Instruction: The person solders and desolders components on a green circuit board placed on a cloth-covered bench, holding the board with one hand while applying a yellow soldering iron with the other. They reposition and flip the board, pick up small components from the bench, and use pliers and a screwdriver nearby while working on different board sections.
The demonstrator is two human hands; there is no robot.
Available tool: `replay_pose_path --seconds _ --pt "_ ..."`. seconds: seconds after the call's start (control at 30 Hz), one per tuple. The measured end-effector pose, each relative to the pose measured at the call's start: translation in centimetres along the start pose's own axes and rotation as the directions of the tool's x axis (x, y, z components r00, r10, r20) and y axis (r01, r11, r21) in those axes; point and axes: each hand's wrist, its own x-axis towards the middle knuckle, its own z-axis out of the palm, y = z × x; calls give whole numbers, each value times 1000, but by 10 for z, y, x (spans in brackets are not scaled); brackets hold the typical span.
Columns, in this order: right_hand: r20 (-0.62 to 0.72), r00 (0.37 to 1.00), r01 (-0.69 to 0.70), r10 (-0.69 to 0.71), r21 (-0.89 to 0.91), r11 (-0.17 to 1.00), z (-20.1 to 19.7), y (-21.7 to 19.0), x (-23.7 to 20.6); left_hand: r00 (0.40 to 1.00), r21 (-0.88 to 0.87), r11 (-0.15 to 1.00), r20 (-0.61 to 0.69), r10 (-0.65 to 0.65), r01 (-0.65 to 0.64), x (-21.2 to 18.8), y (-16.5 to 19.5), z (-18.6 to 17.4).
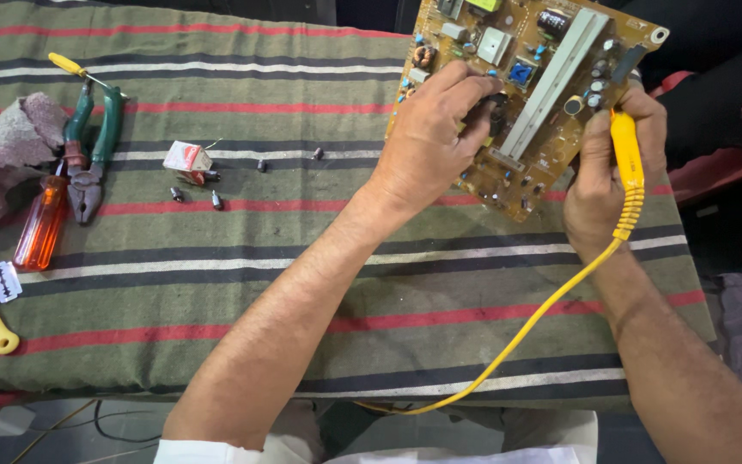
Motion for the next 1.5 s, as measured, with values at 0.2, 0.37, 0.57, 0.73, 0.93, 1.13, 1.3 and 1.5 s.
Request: replay_pose_path --seconds 0.2,0.37,0.57,0.73,0.93,1.13,1.3,1.5 --pt "-15 999 -49 50 69 996 1 21 3 997 34 998 -55 52 -50 1 -12 9" --pt "-41 998 -39 41 66 997 11 35 4 995 22 998 -87 54 -52 0 -26 20" --pt "-41 997 -62 62 -3 998 16 33 2 997 -29 1000 -77 2 -4 6 -36 29" --pt "-53 979 -184 199 210 960 16 28 3 997 -68 995 21 -77 78 12 -31 25" --pt "-11 965 -252 263 256 933 19 12 -3 973 -95 970 78 -218 225 2 -12 9" --pt "5 964 -257 265 267 929 19 10 -1 990 -80 988 60 -126 131 5 -12 4" --pt "28 962 -271 272 237 933 19 13 -4 982 -108 982 123 -144 157 5 -21 -1" --pt "22 963 -261 267 308 915 21 14 -3 993 -132 987 94 -74 87 5 -25 -2"
